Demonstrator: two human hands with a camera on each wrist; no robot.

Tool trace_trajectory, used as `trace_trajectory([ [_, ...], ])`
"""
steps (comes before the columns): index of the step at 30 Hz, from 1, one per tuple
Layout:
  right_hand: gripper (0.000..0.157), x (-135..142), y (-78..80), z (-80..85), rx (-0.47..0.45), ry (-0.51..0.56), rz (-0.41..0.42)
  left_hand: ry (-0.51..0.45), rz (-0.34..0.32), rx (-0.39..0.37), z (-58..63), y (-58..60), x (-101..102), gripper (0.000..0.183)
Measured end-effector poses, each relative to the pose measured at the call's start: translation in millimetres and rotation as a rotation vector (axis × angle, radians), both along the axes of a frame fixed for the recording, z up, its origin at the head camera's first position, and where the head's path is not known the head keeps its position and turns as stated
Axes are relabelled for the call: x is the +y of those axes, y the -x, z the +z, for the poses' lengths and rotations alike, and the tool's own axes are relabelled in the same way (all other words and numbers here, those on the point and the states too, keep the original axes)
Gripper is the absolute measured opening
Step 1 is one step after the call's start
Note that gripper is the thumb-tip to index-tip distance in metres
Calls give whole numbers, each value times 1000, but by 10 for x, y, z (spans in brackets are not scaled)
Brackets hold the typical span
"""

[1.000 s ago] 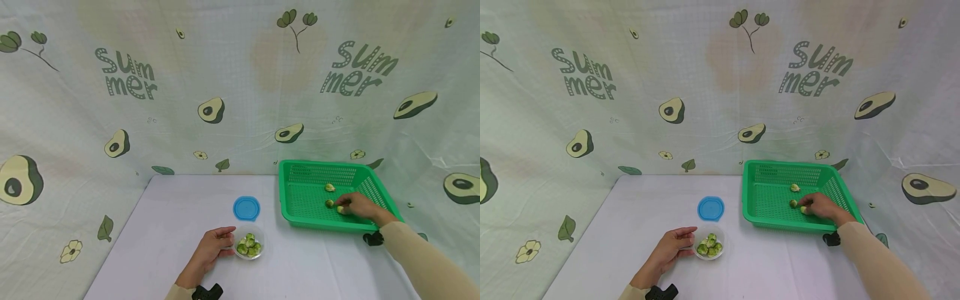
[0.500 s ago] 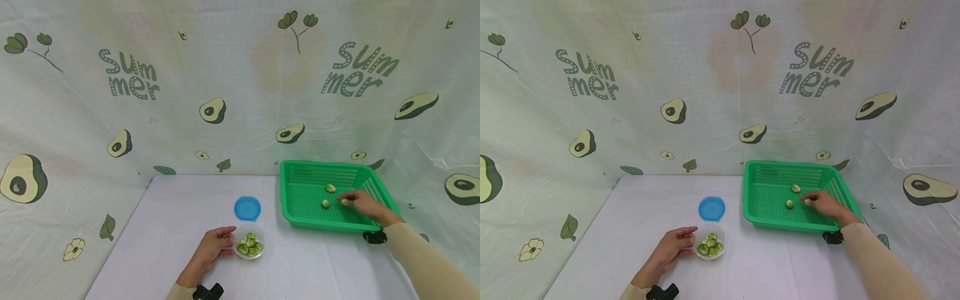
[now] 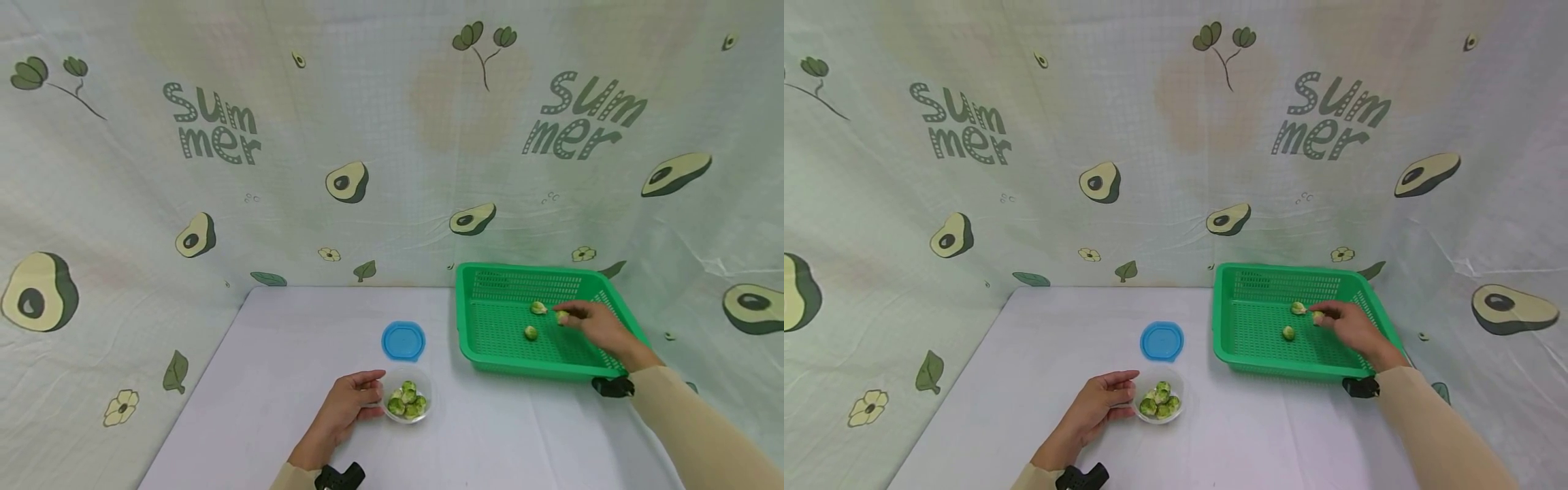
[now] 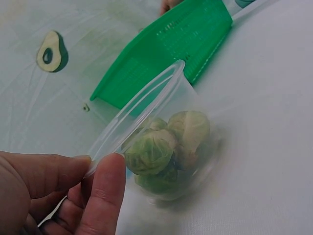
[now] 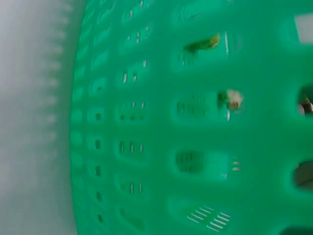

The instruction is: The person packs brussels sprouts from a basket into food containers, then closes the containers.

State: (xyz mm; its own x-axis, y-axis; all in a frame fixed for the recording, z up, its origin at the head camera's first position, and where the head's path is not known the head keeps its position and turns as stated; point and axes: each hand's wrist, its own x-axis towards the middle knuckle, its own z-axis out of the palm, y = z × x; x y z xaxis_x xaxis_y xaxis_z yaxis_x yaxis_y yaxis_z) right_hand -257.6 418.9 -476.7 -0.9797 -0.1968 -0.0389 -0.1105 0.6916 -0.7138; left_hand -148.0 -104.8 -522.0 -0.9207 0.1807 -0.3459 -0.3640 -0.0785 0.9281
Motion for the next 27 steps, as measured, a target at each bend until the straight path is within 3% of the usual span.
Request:
trace_trajectory([
  [13,43,-101,-38,60,71,70,-59,8,0,3,-5,13,-7,49],
  [27,47,-234,-107,147,118,30,-124,1,-3,3,-3,11,-6,47],
])
